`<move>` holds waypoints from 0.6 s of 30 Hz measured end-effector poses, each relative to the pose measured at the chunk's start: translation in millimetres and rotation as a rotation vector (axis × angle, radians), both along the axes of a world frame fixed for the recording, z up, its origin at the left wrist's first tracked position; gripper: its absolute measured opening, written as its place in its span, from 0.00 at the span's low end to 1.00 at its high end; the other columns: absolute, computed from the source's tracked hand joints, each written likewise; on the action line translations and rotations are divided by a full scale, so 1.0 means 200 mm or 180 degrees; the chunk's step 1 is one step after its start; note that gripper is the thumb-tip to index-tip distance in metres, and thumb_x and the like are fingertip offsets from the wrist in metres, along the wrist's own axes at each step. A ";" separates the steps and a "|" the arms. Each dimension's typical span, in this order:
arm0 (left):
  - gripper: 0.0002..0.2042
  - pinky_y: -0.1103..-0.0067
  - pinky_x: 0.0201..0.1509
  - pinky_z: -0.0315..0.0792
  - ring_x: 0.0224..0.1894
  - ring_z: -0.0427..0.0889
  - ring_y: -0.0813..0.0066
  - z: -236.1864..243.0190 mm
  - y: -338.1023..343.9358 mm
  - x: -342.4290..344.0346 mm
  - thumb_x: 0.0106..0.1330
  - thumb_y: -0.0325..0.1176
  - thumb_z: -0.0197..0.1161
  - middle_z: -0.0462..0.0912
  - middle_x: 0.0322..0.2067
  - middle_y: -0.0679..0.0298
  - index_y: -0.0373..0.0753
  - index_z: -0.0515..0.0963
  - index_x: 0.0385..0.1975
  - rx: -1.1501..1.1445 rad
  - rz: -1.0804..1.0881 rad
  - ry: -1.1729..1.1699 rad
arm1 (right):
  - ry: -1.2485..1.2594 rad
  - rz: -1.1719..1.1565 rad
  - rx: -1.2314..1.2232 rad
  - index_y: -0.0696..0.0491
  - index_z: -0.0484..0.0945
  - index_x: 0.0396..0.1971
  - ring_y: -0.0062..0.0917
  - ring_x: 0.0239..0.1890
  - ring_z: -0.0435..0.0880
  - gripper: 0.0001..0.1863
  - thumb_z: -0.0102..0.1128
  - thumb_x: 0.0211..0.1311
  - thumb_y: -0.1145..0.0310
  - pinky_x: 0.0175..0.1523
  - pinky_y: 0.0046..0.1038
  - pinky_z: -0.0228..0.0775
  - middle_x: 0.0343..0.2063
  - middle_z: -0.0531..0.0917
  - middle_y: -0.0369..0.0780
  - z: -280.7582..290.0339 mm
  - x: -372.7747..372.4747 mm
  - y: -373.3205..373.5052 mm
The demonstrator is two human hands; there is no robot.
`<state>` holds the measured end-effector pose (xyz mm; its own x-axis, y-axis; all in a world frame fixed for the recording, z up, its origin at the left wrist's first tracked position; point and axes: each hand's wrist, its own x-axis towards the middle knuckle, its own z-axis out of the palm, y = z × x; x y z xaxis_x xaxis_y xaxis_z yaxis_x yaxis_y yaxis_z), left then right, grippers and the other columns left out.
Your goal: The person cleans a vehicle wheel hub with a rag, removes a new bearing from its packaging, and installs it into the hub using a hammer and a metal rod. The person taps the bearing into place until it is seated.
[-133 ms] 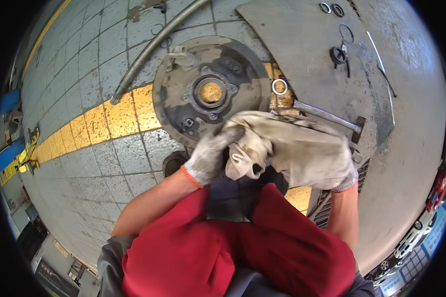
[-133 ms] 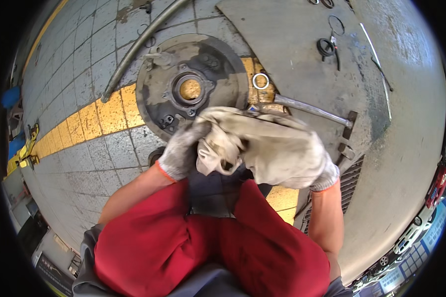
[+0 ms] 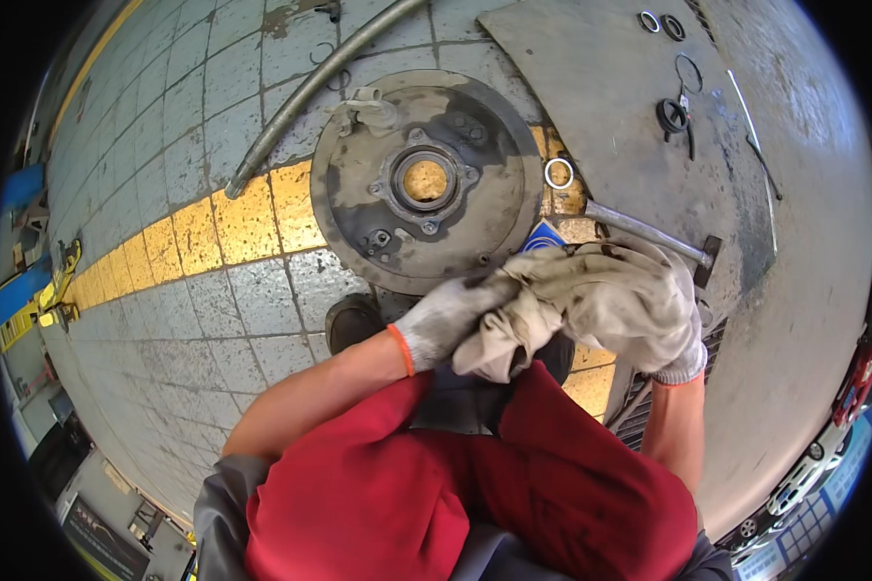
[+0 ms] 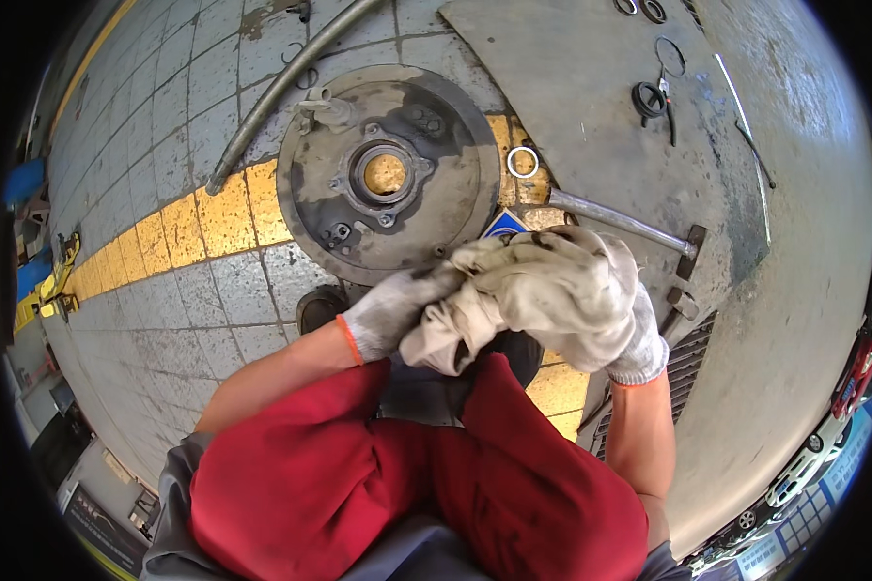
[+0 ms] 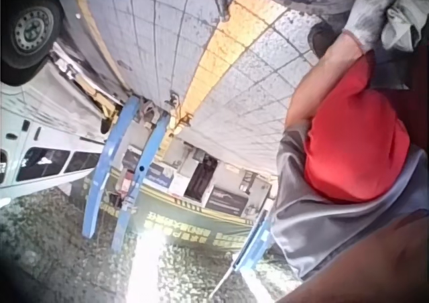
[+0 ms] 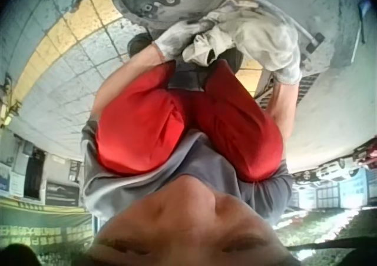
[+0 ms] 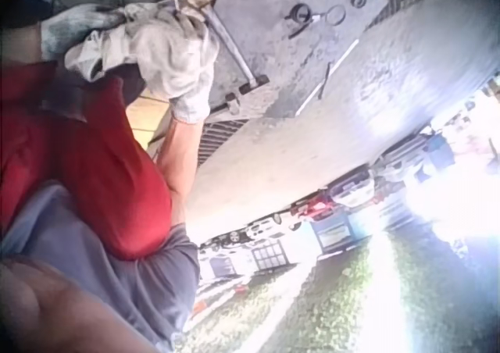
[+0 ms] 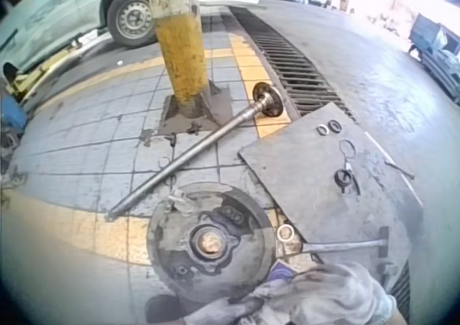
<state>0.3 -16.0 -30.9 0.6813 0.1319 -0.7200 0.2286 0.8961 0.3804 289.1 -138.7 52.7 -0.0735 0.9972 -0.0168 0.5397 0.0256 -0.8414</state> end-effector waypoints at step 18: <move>0.35 0.69 0.66 0.81 0.59 0.88 0.56 -0.28 0.61 -0.73 0.78 0.50 0.71 0.85 0.61 0.45 0.30 0.71 0.73 0.4490 0.0870 0.2627 | 0.4804 -0.0976 -0.2178 0.57 0.81 0.53 0.23 0.40 0.89 0.09 0.56 0.79 0.76 0.47 0.23 0.87 0.43 0.88 0.39 -0.52 -0.69 0.93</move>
